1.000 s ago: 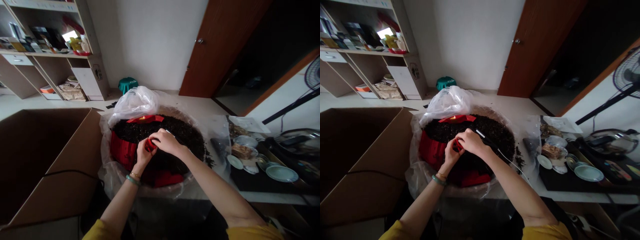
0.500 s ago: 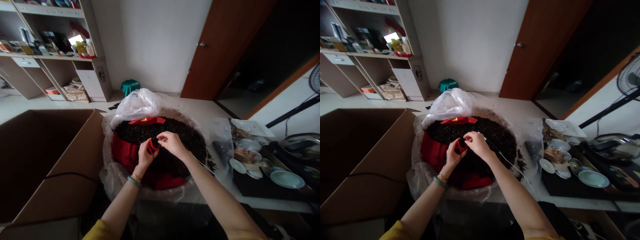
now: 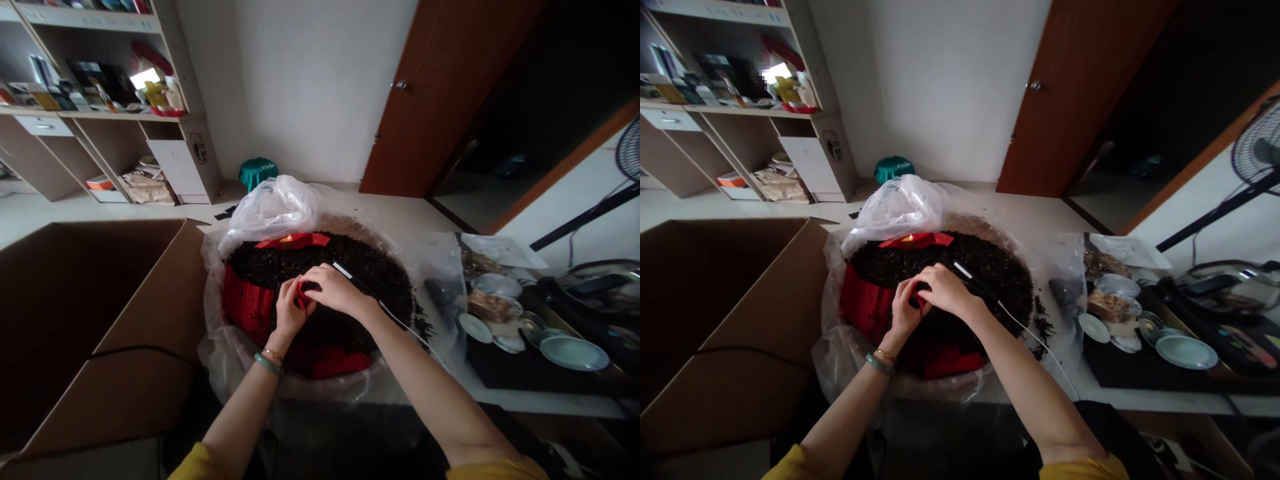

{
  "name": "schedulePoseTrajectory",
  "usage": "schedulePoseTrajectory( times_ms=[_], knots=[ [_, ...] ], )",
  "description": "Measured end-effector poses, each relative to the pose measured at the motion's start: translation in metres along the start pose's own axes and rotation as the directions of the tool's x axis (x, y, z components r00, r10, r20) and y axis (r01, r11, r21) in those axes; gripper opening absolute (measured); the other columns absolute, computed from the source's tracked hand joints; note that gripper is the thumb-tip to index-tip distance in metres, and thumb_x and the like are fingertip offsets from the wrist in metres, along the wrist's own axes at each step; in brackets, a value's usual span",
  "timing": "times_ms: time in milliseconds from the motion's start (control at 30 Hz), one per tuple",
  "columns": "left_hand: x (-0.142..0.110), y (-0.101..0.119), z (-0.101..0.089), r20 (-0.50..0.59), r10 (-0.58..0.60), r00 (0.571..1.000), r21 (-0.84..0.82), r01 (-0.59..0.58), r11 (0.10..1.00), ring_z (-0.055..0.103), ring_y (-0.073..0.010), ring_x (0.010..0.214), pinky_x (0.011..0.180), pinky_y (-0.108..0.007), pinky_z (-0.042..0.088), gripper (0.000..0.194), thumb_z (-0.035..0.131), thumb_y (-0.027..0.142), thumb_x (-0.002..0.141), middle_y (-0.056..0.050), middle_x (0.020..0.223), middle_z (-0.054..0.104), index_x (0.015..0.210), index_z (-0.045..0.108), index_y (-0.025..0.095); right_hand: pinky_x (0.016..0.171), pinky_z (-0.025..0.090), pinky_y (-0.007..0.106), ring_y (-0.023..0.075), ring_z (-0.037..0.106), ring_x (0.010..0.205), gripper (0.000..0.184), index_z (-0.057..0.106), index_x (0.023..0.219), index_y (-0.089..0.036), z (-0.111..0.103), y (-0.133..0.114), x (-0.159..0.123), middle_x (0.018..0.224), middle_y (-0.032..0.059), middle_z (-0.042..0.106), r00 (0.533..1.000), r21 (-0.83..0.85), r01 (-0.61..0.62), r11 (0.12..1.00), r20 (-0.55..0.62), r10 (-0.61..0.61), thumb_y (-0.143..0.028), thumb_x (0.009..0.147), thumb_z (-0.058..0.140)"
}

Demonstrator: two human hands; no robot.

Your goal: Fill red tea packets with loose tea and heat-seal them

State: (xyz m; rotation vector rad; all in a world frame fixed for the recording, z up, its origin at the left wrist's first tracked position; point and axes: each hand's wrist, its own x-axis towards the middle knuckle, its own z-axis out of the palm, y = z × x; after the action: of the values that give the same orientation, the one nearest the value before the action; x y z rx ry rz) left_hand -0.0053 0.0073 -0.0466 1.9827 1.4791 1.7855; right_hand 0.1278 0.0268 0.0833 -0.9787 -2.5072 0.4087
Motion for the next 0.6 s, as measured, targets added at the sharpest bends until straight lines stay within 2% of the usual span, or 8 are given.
schedulePoseTrajectory(
  times_ms=[67, 133, 233, 333, 367, 467, 600],
  knots=[
    [0.0, 0.0, 0.0, -0.013, -0.017, 1.0, 0.012, 0.017, 1.0, 0.06, -0.0207, 0.095, 0.08, -0.033, 0.054, 0.054, 0.068, 0.029, 0.074, -0.009, 0.107, 0.057, 0.124, 0.051, 0.019, 0.082, 0.048, 0.034, 0.0181, 0.058, 0.084, 0.012, 0.071, 0.083, -0.017, 0.001, 0.0, -0.001, 0.087, 0.0049, 0.071, 0.998, -0.021, -0.018, 1.0, -0.059, 0.017, -0.009, 0.077, 0.066],
    [0.0, 0.0, -0.001, -0.021, -0.035, 0.999, 0.023, 0.036, 0.999, 0.06, -0.021, 0.097, 0.081, -0.033, 0.054, 0.056, 0.069, 0.032, 0.074, -0.01, 0.108, 0.056, 0.125, 0.051, 0.02, 0.08, 0.047, 0.033, 0.0178, 0.058, 0.082, 0.01, 0.07, 0.077, -0.019, 0.001, 0.001, -0.006, 0.081, 0.0039, 0.07, 0.991, -0.019, -0.024, 1.0, -0.132, 0.022, -0.01, 0.078, 0.065],
    [0.0, -0.001, 0.0, -0.013, -0.058, 0.998, 0.034, 0.058, 0.998, 0.059, -0.0213, 0.099, 0.082, -0.033, 0.053, 0.056, 0.069, 0.033, 0.074, -0.01, 0.11, 0.055, 0.125, 0.05, 0.02, 0.084, 0.047, 0.033, 0.0182, 0.059, 0.087, 0.007, 0.07, 0.086, -0.019, 0.0, 0.004, -0.016, 0.087, 0.0046, 0.069, 0.976, 0.01, -0.038, 0.999, -0.212, 0.039, -0.019, 0.079, 0.067],
    [-0.002, -0.005, 0.0, 0.001, -0.054, 0.999, 0.027, 0.054, 0.998, 0.059, -0.0226, 0.1, 0.083, -0.035, 0.053, 0.058, 0.07, 0.034, 0.072, -0.01, 0.111, 0.056, 0.124, 0.049, 0.019, 0.086, 0.048, 0.035, 0.0199, 0.06, 0.093, 0.035, 0.067, 0.106, -0.02, 0.003, 0.005, -0.024, 0.102, 0.0074, 0.064, 0.981, 0.025, -0.099, 0.995, -0.166, 0.102, -0.028, 0.073, 0.075],
    [-0.002, -0.005, 0.0, 0.007, -0.047, 0.999, 0.026, 0.047, 0.999, 0.058, -0.0232, 0.1, 0.083, -0.036, 0.052, 0.058, 0.071, 0.034, 0.071, -0.011, 0.111, 0.056, 0.123, 0.049, 0.018, 0.084, 0.049, 0.034, 0.0197, 0.061, 0.092, 0.037, 0.066, 0.108, -0.02, 0.005, 0.005, -0.026, 0.103, 0.0079, 0.063, 0.984, 0.03, -0.123, 0.992, -0.125, 0.126, -0.028, 0.073, 0.074],
    [-0.002, -0.004, -0.001, 0.038, -0.042, 0.998, 0.062, 0.039, 0.997, 0.058, -0.0245, 0.098, 0.083, -0.039, 0.051, 0.058, 0.072, 0.031, 0.069, -0.01, 0.108, 0.06, 0.121, 0.049, 0.019, 0.078, 0.05, 0.031, 0.0166, 0.063, 0.08, 0.021, 0.07, 0.099, -0.019, 0.012, 0.005, -0.027, 0.091, 0.0063, 0.065, 0.981, 0.066, -0.184, 0.981, -0.049, 0.188, -0.022, 0.079, 0.068],
    [0.0, 0.002, -0.003, 0.074, -0.066, 0.995, 0.113, 0.057, 0.992, 0.057, -0.0246, 0.096, 0.083, -0.04, 0.05, 0.059, 0.074, 0.028, 0.065, -0.008, 0.105, 0.061, 0.118, 0.051, 0.02, 0.068, 0.05, 0.028, 0.0133, 0.062, 0.067, 0.009, 0.072, 0.082, -0.02, 0.011, 0.009, -0.024, 0.078, 0.0019, 0.067, 0.964, 0.196, -0.236, 0.952, -0.073, 0.255, -0.017, 0.074, 0.071]
  ],
)
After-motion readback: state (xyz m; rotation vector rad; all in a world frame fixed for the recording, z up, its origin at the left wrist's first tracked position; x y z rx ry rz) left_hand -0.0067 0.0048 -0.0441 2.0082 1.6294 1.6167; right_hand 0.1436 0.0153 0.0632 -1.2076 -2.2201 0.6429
